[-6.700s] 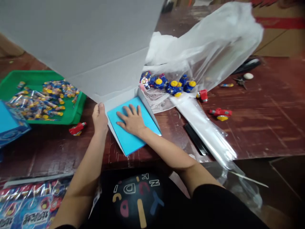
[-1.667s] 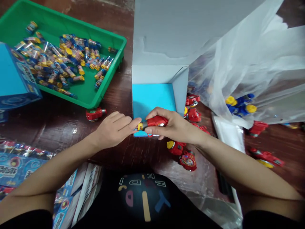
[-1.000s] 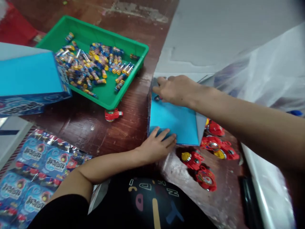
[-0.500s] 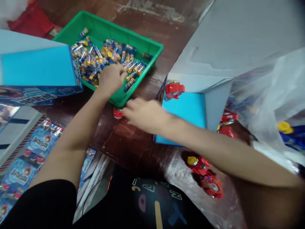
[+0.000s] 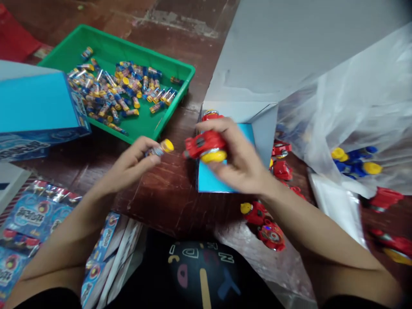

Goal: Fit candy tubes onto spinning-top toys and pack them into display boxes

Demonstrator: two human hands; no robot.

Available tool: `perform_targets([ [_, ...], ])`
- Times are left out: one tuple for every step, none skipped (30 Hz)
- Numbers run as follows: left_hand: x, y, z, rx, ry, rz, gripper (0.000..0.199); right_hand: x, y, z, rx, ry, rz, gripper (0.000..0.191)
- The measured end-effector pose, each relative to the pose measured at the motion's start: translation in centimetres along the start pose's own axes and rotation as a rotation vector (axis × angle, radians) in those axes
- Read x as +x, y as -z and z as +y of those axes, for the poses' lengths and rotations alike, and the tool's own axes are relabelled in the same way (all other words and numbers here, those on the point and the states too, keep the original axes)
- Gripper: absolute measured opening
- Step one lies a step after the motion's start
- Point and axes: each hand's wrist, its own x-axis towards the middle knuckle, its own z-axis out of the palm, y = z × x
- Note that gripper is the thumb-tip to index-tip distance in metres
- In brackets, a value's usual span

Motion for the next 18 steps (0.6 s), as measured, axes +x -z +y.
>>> perform_targets([
  [-1.0,-1.3,0.7,-0.087,0.008,-0.095,0.030,-0.4,0.9,0.1,0.073,-0.027,0.079,0.050],
  [-1.7,-2.6,1.4,-0.149,0.013,-0.152,0.030,-0.8,1.3,0.3,0.113,-0.061,0.133,0.046],
  [-2.0,-3.7,1.9,-0.192,0.009,-0.177,0.031,-1.1,1.2,0.4,0.123,-0.100,0.168,0.044],
  [-2.0,-4.7,2.3,-0.218,-0.005,-0.185,0.032,-1.4,0.9,0.5,0.103,-0.134,0.198,0.042],
  [-1.9,-5.5,2.7,-0.227,-0.032,-0.175,0.032,-1.7,0.4,0.5,0.069,-0.157,0.227,0.042],
  [-1.7,-6.2,2.9,-0.217,-0.069,-0.151,0.032,-2.0,-0.2,0.5,0.034,-0.166,0.254,0.040],
  [-1.5,-6.7,3.1,-0.185,-0.110,-0.122,0.031,-2.3,-0.6,0.4,0.007,-0.159,0.282,0.038],
  [-1.3,-7.1,3.1,-0.133,-0.161,-0.084,0.030,-2.6,-1.0,0.3,-0.010,-0.146,0.299,0.036],
  [-1.2,-7.4,3.2,-0.055,-0.224,-0.039,0.028,-2.8,-1.2,0.1,-0.017,-0.132,0.316,0.035],
  [-1.1,-7.7,3.1,0.044,-0.303,0.013,0.027,-3.1,-1.4,0.0,-0.018,-0.125,0.333,0.033],
  [-1.0,-8.0,3.1,0.155,-0.395,0.075,0.027,-3.3,-1.5,-0.1,-0.017,-0.138,0.346,0.031],
  [-0.9,-8.3,2.9,0.263,-0.487,0.138,0.027,-3.6,-1.4,-0.2,-0.017,-0.165,0.356,0.029],
  [-0.8,-8.5,2.8,0.354,-0.561,0.192,0.027,-3.9,-1.3,-0.3,-0.020,-0.198,0.353,0.027],
  [-0.7,-8.6,2.7,0.410,-0.602,0.223,0.028,-4.1,-0.9,-0.3,-0.026,-0.220,0.329,0.029],
  [-0.6,-8.5,2.6,0.422,-0.604,0.220,0.030,-4.4,-0.4,-0.3,-0.043,-0.219,0.284,0.037],
  [-0.5,-8.4,2.6,0.386,-0.568,0.182,0.030,-4.6,0.3,-0.3,-0.078,-0.200,0.220,0.050],
  [-0.4,-8.1,2.6,0.310,-0.499,0.117,0.030,-4.8,1.3,-0.3,-0.135,-0.158,0.148,0.065],
  [-0.3,-7.8,2.6,0.207,-0.406,0.032,0.030,-5.1,2.3,-0.2,-0.210,-0.101,0.072,0.077],
])
